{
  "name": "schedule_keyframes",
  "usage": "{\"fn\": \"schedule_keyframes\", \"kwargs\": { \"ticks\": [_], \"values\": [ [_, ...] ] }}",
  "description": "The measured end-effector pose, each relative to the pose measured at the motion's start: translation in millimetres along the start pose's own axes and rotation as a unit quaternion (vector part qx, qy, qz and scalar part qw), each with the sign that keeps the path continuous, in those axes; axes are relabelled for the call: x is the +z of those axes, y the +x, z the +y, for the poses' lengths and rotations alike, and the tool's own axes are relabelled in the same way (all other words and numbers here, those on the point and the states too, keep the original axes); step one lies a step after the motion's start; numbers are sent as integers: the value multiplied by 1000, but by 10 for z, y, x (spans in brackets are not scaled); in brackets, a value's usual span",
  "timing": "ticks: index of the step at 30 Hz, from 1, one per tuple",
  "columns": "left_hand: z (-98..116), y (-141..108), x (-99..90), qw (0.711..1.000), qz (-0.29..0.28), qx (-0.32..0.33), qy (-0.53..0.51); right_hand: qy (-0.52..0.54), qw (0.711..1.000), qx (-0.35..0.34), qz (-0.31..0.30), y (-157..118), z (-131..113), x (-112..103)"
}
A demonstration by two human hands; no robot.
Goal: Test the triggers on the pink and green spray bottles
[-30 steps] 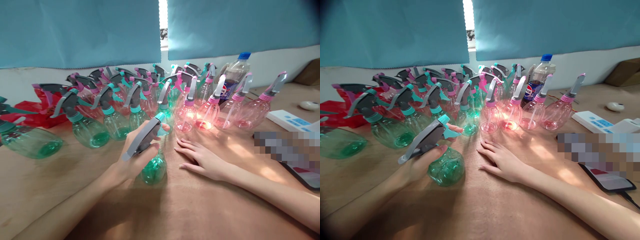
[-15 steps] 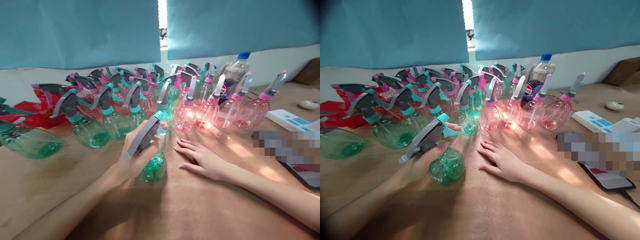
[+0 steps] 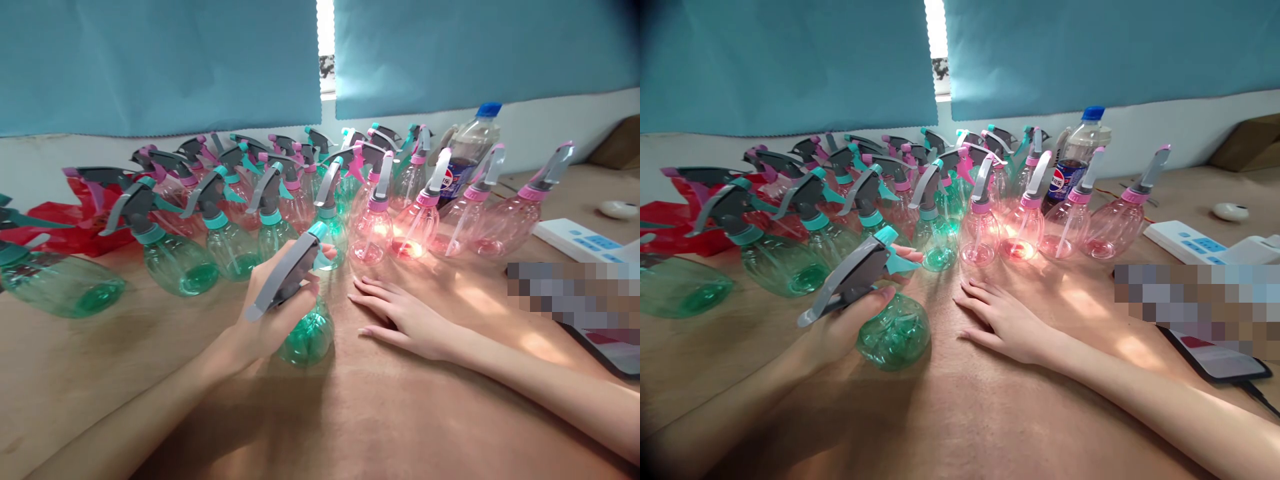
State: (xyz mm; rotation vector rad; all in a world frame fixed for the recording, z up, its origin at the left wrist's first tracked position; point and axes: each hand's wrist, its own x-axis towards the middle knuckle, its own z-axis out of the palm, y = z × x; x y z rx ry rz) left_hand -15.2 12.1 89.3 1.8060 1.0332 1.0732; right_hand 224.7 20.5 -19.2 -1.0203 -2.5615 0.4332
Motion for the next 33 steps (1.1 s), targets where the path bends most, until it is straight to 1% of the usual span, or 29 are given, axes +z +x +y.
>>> {"fn": "schedule_keyframes", "kwargs": {
  "ticks": [7, 11, 21, 25, 29, 33],
  "values": [
    [10, -18, -4, 1000, 0, 4, 6, -8, 1000, 2, -7, 1, -6, 0],
    [7, -8, -7, 1000, 2, 15, 10, 2, 1000, -4, 5, -4, 6, 11],
    [9, -24, -8, 999, -4, 12, 31, 14, 1000, -9, 15, -4, 11, 12],
    [13, -29, -13, 1000, -8, 10, 26, 13, 1000, -5, 10, 1, 1, 6],
    [9, -33, -16, 999, -15, 23, 33, 8, 1000, -1, 2, 3, -10, -5],
    [2, -37, -15, 999, -11, 28, 38, 16, 1000, -2, 9, 0, -5, -2]
  ]
}}
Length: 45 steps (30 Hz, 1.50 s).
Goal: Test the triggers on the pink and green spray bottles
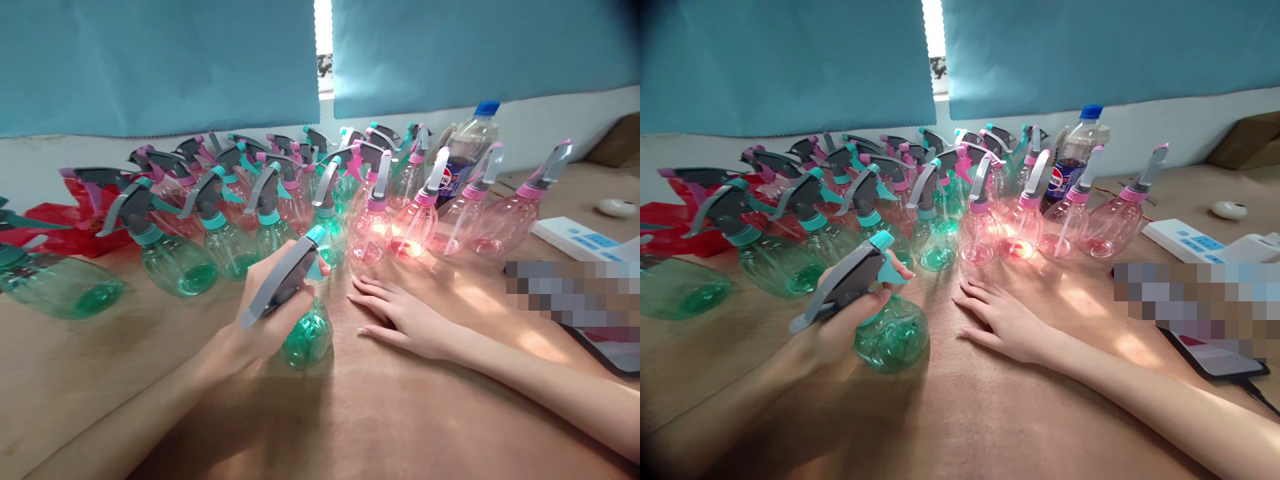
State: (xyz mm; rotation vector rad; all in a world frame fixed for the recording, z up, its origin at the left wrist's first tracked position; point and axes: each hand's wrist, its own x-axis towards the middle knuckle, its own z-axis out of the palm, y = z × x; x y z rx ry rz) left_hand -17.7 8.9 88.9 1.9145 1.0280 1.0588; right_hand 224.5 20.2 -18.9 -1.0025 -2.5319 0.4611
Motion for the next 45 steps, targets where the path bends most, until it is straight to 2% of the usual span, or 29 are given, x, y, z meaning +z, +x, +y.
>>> {"fn": "schedule_keyframes", "kwargs": {
  "ticks": [6, 15, 19, 24, 45],
  "values": [
    [-27, -29, -4, 1000, 14, 18, 0, -1, 1000, -4, 4, -8, 13, 14],
    [-19, -1, -17, 1000, 3, -5, 6, -16, 1000, -3, -6, 1, 7, 7],
    [-31, 4, 8, 999, 33, 24, 14, -20, 1000, -3, -10, 4, 7, -1],
    [-57, -26, 27, 999, 40, -9, 9, -28, 1000, -4, -14, 6, 3, -3],
    [-28, -10, 23, 999, 38, -9, 18, -22, 1000, -4, -15, 7, 6, -4]
  ]
}}
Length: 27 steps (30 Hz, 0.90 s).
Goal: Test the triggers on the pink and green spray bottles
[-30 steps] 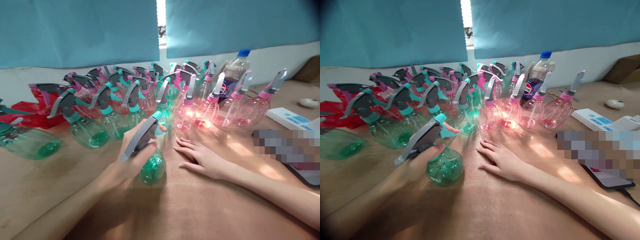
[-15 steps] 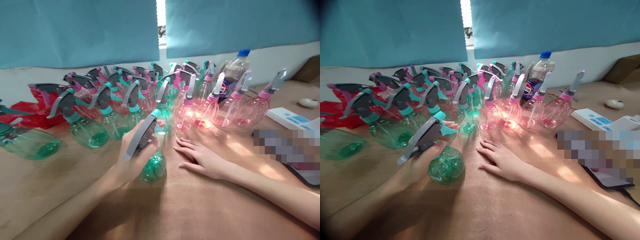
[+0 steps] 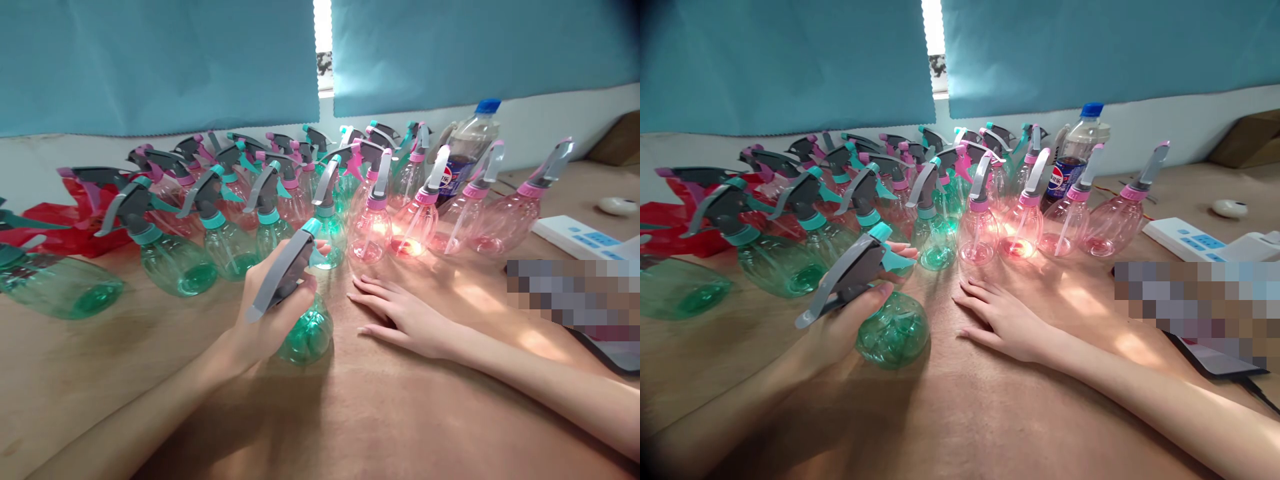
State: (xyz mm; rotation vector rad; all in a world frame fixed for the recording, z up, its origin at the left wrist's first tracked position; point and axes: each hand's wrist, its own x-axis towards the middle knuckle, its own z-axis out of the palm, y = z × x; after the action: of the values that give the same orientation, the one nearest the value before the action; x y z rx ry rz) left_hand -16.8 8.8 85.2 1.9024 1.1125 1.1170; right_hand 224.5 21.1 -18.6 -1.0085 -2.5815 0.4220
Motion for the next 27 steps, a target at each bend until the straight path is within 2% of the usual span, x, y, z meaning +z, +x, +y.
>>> {"fn": "schedule_keyframes", "kwargs": {
  "ticks": [15, 27],
  "values": [
    [-5, -2, -4, 1000, 3, -9, -11, -1, 1000, 2, 3, -7, 10, 17],
    [-13, 3, 17, 1000, 12, 21, -13, 8, 1000, 1, 5, -9, 8, 14]
  ]
}}
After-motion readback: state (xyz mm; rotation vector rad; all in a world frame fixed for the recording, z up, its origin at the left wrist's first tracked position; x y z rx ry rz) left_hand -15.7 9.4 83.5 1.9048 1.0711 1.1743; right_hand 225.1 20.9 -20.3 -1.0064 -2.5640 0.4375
